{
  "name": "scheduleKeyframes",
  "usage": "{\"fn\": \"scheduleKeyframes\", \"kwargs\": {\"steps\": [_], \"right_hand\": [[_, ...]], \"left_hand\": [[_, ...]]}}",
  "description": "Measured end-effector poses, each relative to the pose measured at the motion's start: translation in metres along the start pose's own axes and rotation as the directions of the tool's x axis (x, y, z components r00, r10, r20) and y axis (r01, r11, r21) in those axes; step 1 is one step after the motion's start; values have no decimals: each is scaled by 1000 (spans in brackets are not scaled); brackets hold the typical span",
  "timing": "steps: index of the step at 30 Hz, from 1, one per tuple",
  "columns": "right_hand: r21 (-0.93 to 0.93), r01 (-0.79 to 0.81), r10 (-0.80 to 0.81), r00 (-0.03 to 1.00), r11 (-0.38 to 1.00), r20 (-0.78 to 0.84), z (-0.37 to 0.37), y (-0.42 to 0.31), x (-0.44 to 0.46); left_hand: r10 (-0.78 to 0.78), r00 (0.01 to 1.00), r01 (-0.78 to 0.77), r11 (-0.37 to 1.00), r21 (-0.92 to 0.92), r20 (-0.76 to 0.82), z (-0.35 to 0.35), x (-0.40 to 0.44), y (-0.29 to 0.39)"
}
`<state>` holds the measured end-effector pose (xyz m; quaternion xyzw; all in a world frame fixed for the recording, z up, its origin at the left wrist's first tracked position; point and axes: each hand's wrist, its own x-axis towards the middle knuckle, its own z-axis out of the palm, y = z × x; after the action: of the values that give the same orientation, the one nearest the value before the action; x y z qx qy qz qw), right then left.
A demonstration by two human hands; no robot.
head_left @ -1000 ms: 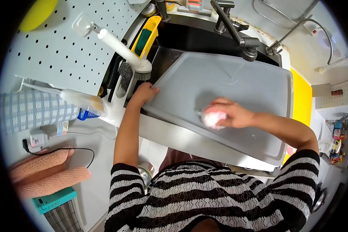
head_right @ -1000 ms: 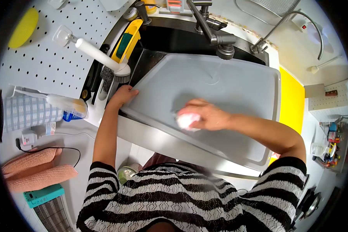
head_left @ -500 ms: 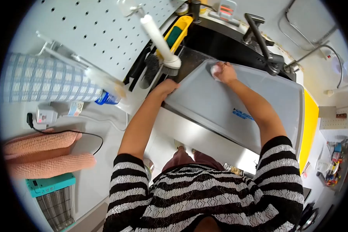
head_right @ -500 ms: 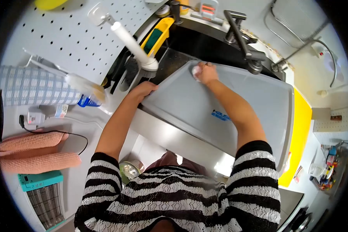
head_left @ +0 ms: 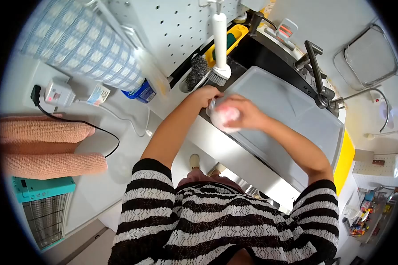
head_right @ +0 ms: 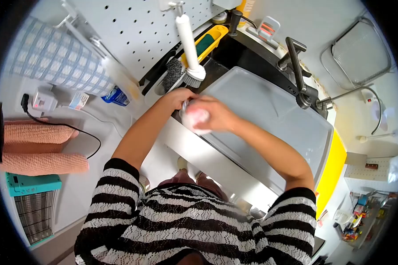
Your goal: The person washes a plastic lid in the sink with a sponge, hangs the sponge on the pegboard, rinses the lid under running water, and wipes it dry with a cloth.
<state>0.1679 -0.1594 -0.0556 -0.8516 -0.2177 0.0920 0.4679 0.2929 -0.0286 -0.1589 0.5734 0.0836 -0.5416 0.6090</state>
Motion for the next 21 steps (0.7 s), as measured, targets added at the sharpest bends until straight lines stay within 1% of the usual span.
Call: {"fn": "scheduleKeyframes", "kwargs": {"steps": [1, 2, 3, 5, 6, 7, 8, 9, 10, 11, 12, 13, 14, 15, 16, 17, 18, 19, 21], "right_hand": [[-112, 71, -62, 995, 991, 78, -4, -3, -7], [-206, 118, -106, 992, 971, 71, -5, -12, -17], [-215, 122, -105, 990, 969, 89, -3, -24, -21], [-416, 156, -110, 985, 896, 133, 2, -44, -27], [-491, 183, -120, 980, 852, 157, 9, -47, -24], [-493, 183, -118, 980, 850, 160, 17, -49, -17], [-519, 155, -129, 988, 841, 85, 25, -49, -6], [-544, 123, -143, 990, 830, 6, 29, -46, 3], [-505, 109, -159, 986, 856, -57, 30, -38, 11], [-510, 99, -153, 986, 854, -64, 29, -32, 10], [-416, 90, -145, 984, 905, -103, 25, -27, 6], [-320, 74, -128, 980, 945, -150, 19, -19, -2], [-270, 27, -64, 990, 962, -129, 12, -9, -22], [-284, -14, -36, 985, 959, -168, 5, -5, -46], [-142, -141, 116, 979, 980, -169, -2, -4, -74], [5, -257, 255, 955, 966, -149, -10, -3, -102], [-106, -307, 283, 939, 946, -194, -19, -4, -130], [-208, -354, 305, 923, 912, -234, -28, -2, -158], [-296, -471, 386, 871, 831, -303, -51, 15, -209]], "left_hand": [[-43, 997, 45, 998, -35, 57, 0, 3, -1], [-81, 996, 82, 995, 59, -26, 6, -6, 5], [-71, 997, 72, 997, 42, -21, 7, -7, 5], [-46, 999, 46, 997, 67, -1, 7, -7, 5], [0, 998, 8, 992, 123, -68, 7, -1, 2], [2, 998, 6, 993, 120, -65, 1, 13, -3], [5, 997, 2, 995, 97, -73, -6, 31, -9], [10, 997, -4, 997, 78, -81, -4, 30, -7], [14, 997, -8, 997, 82, -73, -2, 28, -6], [3, 999, 0, 998, 66, -46, 6, 2, 0], [-8, 1000, 9, 998, 60, -14, 9, -11, 5], [37, 999, -35, 997, 64, -27, 3, 2, -2], [79, 996, -77, 995, 71, -30, -1, 17, -9], [32, 999, -31, 999, 41, -22, 2, 9, -6], [39, 999, -39, 999, -9, 16, 5, 1, -6], [32, 999, -32, 999, -1, 27, 9, -5, -3], [53, 998, -51, 991, 125, -14, 9, -5, -4], [57, 997, -35, 941, 336, -54, 5, 6, -9], [111, 994, -88, 841, 534, -11, 37, -59, 14]]}}
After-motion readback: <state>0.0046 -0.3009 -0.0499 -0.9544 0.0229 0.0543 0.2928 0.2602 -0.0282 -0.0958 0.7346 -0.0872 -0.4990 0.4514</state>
